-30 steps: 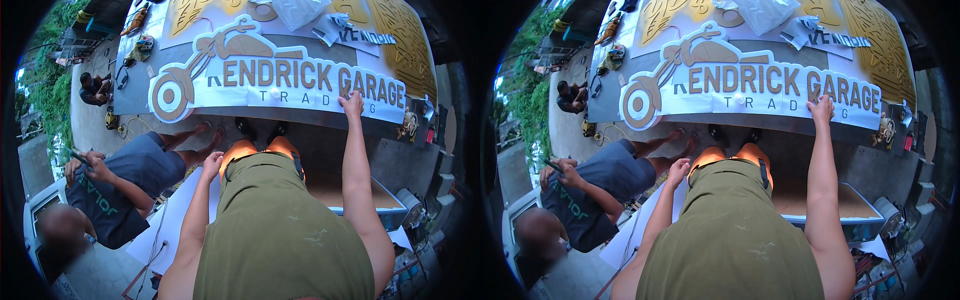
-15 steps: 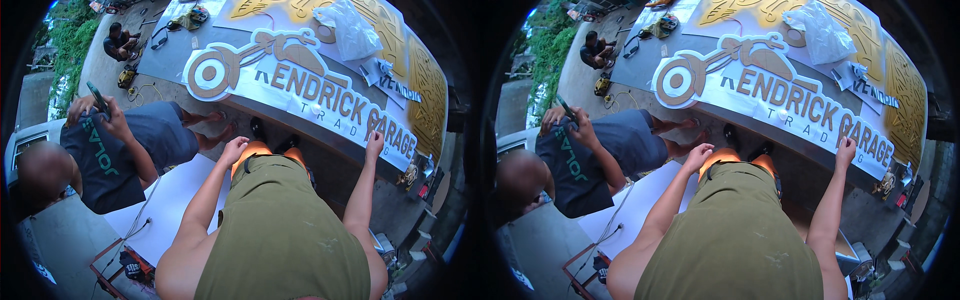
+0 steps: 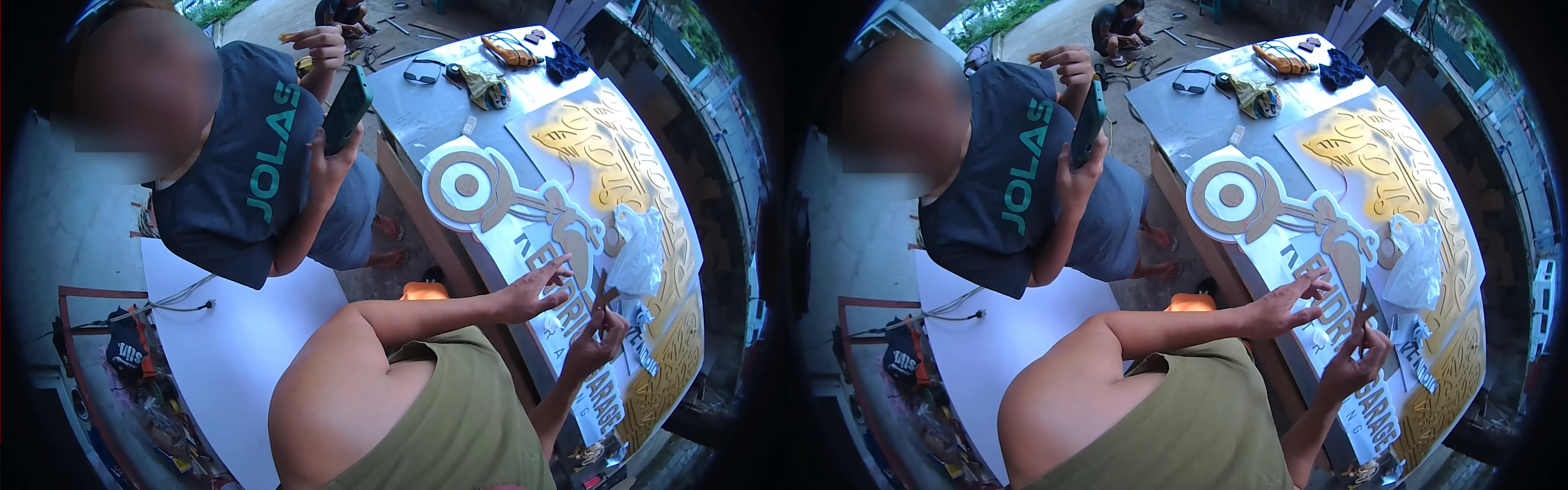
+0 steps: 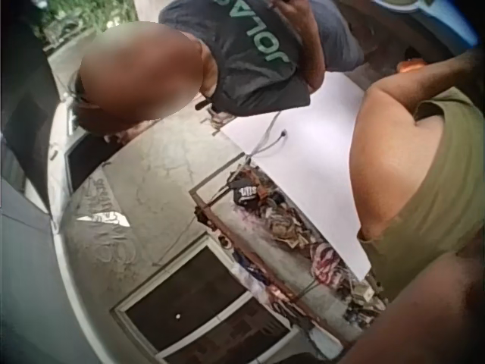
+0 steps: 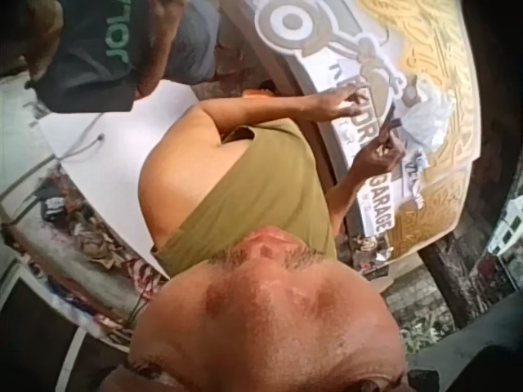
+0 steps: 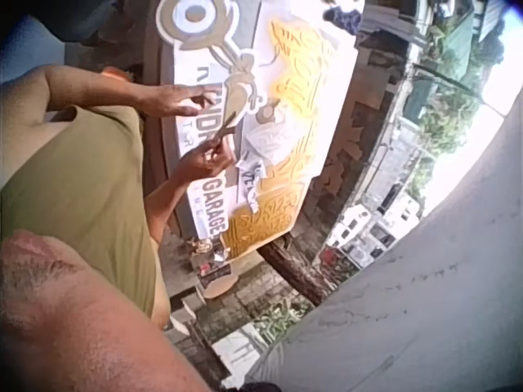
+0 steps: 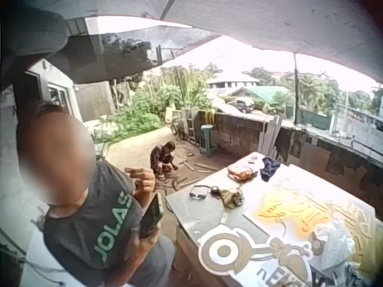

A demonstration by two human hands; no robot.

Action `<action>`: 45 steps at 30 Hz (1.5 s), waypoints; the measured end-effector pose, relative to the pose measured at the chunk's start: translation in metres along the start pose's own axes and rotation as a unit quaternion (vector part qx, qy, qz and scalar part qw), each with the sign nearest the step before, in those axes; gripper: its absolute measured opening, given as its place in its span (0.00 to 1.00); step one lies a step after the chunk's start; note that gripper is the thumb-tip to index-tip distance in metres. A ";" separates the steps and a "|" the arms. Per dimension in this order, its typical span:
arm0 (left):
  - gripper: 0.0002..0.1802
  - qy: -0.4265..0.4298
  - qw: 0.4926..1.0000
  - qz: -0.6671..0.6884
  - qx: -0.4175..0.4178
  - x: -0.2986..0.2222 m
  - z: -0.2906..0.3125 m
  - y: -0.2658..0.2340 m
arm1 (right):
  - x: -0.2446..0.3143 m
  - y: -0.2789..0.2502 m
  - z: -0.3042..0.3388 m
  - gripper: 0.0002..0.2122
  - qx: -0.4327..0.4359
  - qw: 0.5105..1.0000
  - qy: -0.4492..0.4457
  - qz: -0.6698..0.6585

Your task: Assembling a garage sign by gluing wooden letters and logo components onto a base.

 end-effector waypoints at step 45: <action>0.34 0.082 0.987 0.136 -0.001 -0.067 0.023 -0.030 | 0.090 0.066 -0.036 0.07 0.036 0.985 -0.022 -0.170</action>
Point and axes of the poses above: each hand's wrist, its own z-axis away from the middle knuckle, its own y-axis out of the palm, x = y × z, the point moved 10 cm from there along -z, towards the middle knuckle, and after that the axes turned 7 degrees about x, right-handed, at the moved point
